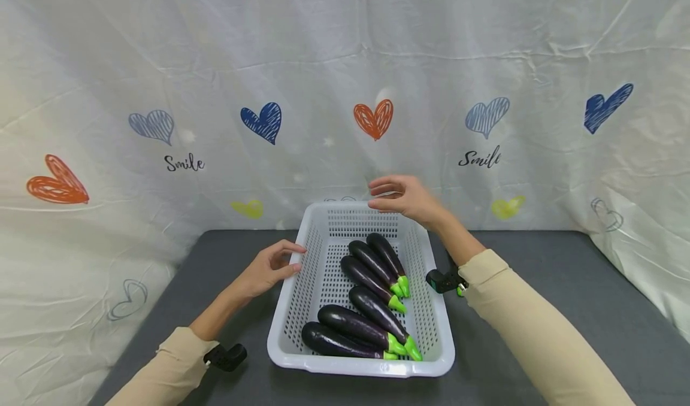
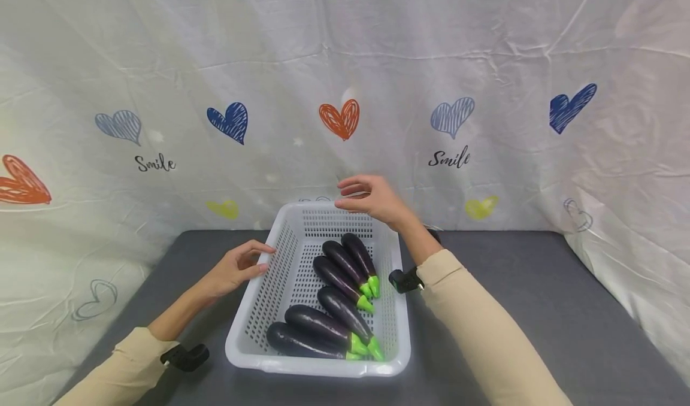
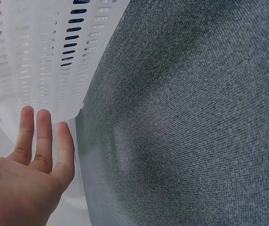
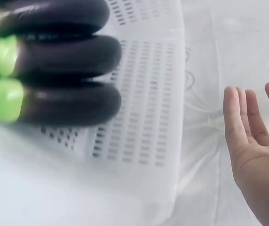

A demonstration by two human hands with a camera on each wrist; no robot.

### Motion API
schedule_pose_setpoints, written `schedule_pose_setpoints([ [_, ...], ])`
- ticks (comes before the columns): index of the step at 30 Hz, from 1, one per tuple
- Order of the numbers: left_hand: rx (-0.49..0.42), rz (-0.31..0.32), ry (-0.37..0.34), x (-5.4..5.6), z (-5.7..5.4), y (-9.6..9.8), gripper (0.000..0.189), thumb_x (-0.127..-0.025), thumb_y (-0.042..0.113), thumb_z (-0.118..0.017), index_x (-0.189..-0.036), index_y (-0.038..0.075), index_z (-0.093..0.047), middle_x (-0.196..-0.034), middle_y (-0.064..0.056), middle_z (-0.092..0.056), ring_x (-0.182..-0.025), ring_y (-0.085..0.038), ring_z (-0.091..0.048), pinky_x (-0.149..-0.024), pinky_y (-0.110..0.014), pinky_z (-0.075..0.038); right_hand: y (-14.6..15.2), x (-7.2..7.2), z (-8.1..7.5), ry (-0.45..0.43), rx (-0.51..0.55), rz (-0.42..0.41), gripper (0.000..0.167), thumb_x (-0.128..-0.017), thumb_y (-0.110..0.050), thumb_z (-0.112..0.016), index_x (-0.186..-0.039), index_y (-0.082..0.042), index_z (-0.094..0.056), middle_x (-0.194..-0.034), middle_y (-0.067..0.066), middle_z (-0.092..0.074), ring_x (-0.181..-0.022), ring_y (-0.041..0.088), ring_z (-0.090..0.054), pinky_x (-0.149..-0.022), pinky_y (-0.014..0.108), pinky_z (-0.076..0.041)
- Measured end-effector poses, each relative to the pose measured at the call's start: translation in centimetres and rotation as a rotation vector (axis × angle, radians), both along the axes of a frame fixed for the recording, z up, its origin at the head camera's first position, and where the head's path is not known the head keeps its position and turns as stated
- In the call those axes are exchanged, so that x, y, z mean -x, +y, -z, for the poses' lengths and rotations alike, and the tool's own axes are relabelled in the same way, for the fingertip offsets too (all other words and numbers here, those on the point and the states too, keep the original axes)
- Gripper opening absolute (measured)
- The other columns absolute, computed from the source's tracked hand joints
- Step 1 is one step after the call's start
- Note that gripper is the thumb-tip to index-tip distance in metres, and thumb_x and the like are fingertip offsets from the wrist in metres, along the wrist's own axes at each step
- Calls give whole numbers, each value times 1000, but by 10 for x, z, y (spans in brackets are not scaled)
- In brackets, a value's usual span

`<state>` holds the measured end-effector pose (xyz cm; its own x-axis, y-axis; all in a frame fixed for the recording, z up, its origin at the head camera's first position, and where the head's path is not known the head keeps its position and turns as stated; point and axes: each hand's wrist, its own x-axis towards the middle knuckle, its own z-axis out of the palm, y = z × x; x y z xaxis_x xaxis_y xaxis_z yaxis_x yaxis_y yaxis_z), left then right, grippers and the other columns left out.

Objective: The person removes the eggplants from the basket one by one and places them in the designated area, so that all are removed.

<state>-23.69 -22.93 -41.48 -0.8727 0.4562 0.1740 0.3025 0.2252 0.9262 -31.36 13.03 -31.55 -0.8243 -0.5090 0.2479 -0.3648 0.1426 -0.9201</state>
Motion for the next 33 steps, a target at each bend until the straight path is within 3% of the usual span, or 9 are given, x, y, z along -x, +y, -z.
schedule_pose_setpoints([
  [14, 18, 2, 19, -1, -1, 1, 36, -101, 11, -67, -134, 2, -57, -137, -23, -52, -102, -31, -66, -76, -43, -57, -38, 7, 29, -158, 53, 12, 49, -94, -3, -74, -137, 9, -55, -137, 32, -52, -116, 35, -60, -98, 52, -47],
  [24, 16, -2, -8, -1, -2, 1, 36, -100, 8, -66, -135, 1, -57, -136, -24, -52, -101, -32, -66, -76, -41, -57, -50, 9, 49, -168, 14, 45, 46, -93, -5, -75, -133, 10, -58, -134, 31, -54, -118, 35, -58, -96, 49, -50],
  [33, 21, -8, -17, -1, -3, 1, 36, -100, 9, -66, -134, 2, -57, -136, -23, -53, -101, -33, -66, -77, -43, -57, -61, 9, 64, -106, -82, 94, 46, -90, -10, -80, -130, 6, -63, -130, 25, -61, -120, 32, -58, -98, 45, -47],
])
